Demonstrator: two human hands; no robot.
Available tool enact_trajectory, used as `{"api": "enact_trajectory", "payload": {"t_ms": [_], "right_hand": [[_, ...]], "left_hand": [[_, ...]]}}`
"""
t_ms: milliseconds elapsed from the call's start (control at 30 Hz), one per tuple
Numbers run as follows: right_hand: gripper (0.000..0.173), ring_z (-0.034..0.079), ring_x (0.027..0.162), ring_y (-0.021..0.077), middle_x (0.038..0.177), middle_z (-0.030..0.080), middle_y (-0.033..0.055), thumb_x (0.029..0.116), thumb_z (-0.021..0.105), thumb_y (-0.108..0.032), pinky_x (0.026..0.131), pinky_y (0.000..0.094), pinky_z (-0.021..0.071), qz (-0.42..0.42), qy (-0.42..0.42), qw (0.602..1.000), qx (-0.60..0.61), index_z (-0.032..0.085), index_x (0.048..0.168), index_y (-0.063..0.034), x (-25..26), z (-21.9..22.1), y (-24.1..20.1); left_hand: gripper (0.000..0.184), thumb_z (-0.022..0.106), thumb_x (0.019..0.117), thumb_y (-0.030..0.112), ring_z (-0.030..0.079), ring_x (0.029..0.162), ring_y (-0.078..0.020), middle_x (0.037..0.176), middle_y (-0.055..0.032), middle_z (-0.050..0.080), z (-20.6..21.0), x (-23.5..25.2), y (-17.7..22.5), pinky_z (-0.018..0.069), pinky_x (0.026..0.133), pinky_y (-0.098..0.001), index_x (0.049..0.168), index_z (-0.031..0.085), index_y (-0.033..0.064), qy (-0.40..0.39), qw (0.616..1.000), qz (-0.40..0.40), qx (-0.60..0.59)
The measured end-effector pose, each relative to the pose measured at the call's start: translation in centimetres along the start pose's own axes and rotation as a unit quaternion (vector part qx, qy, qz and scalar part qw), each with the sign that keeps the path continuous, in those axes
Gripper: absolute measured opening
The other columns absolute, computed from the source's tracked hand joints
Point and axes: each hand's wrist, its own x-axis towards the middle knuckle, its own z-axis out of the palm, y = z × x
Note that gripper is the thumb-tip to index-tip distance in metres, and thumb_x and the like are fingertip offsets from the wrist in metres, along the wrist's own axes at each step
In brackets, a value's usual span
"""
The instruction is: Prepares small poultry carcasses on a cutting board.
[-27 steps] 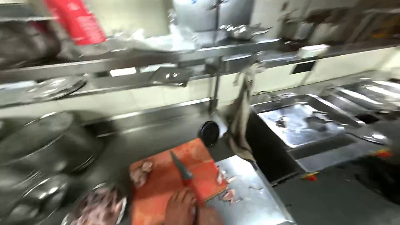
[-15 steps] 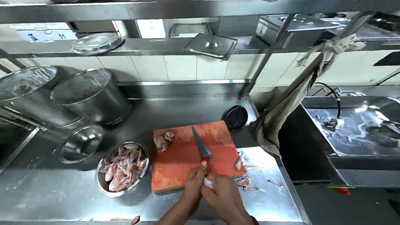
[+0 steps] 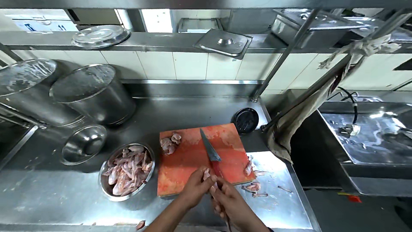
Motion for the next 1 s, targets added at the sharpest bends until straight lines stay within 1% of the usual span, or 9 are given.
{"api": "enact_trajectory", "payload": {"t_ms": [67,233,333,433,533,667,833,900,1000], "right_hand": [[0.018,0.053,0.057,0.0053,0.076,0.058,-0.0035,0.1038,0.055,-0.019,0.052,0.0229,0.0474,-0.041,-0.014,0.998,-0.042,0.052,0.118,-0.0083,-1.3,0.7,-0.5],[0.020,0.059,0.067,0.0049,0.083,0.062,-0.0029,0.1031,0.054,-0.009,0.060,0.0241,0.0527,-0.134,-0.040,0.988,-0.070,0.053,0.122,-0.0041,-3.7,1.6,-1.5],[0.026,0.062,0.072,0.0075,0.088,0.064,0.0077,0.1037,0.058,-0.012,0.067,0.0271,0.0563,-0.235,0.022,0.951,-0.200,0.055,0.122,0.0066,-4.0,2.1,-0.5],[0.032,0.070,0.083,0.0131,0.092,0.069,0.0166,0.1013,0.060,-0.015,0.080,0.0294,0.0597,-0.269,0.094,0.892,-0.352,0.054,0.120,0.0110,-4.1,2.6,-0.3],[0.035,0.072,0.082,0.0159,0.090,0.070,0.0144,0.1019,0.059,-0.020,0.077,0.0338,0.0613,-0.268,0.126,0.866,-0.403,0.054,0.121,0.0090,-3.2,2.4,0.9],[0.039,0.071,0.088,0.0100,0.095,0.071,0.0107,0.1060,0.053,-0.028,0.082,0.0292,0.0606,-0.295,0.132,0.859,-0.396,0.053,0.125,0.0054,-0.6,1.6,2.6],[0.038,0.069,0.090,0.0101,0.101,0.069,0.0096,0.1077,0.048,-0.025,0.084,0.0309,0.0595,-0.234,0.099,0.905,-0.341,0.050,0.130,0.0053,1.0,1.3,4.6],[0.037,0.067,0.090,0.0117,0.104,0.067,0.0107,0.1070,0.046,-0.022,0.085,0.0313,0.0586,-0.192,0.108,0.923,-0.316,0.049,0.132,0.0057,2.1,1.1,5.9],[0.040,0.067,0.108,0.0215,0.118,0.067,0.0164,0.1075,0.045,-0.025,0.099,0.0388,0.0546,-0.091,0.109,0.916,-0.376,0.055,0.135,0.0032,3.9,0.1,7.3]], "left_hand": [[0.047,0.068,0.0903,0.055,0.055,0.064,-0.0037,0.078,0.0062,0.057,0.4,-0.6,2.1,0.0485,0.057,-0.0227,0.101,0.059,0.0111,-0.038,0.998,-0.014,-0.044],[0.052,0.080,0.0831,0.053,0.058,0.074,-0.0037,0.084,0.0048,0.058,1.0,-1.4,4.8,0.0518,0.068,-0.0233,0.102,0.059,0.0101,-0.102,0.992,0.050,-0.060],[0.037,0.079,0.0838,0.035,0.057,0.074,-0.0042,0.083,0.0038,0.057,0.9,-1.9,6.3,0.0504,0.068,-0.0239,0.100,0.059,0.0083,-0.109,0.993,0.047,-0.003],[0.030,0.075,0.0870,0.033,0.055,0.073,-0.0019,0.081,0.0067,0.055,1.3,-2.3,6.2,0.0484,0.067,-0.0216,0.098,0.057,0.0105,-0.115,0.991,0.061,-0.033],[0.027,0.074,0.0871,0.032,0.055,0.071,-0.0025,0.078,0.0072,0.055,1.6,-2.4,5.4,0.0483,0.065,-0.0224,0.095,0.058,0.0114,-0.065,0.996,0.054,-0.036],[0.023,0.073,0.0847,0.027,0.059,0.070,-0.0060,0.078,0.0054,0.059,1.3,-1.8,4.8,0.0519,0.065,-0.0262,0.094,0.059,0.0114,0.012,0.999,-0.003,-0.034],[0.023,0.071,0.0839,0.028,0.054,0.058,-0.0070,0.070,0.0049,0.055,1.2,-1.4,2.3,0.0469,0.053,-0.0258,0.092,0.056,0.0130,0.066,0.992,-0.085,-0.062],[0.031,0.069,0.0847,0.035,0.059,0.065,-0.0117,0.077,0.0000,0.059,0.7,-0.6,0.7,0.0510,0.060,-0.0319,0.100,0.059,0.0099,0.097,0.987,-0.128,-0.004],[0.059,0.063,0.0898,0.047,0.070,0.089,-0.0245,0.099,-0.0117,0.069,-1.2,1.1,-1.8,0.0587,0.083,-0.0496,0.130,0.053,0.0046,0.101,0.952,-0.220,0.187]]}}
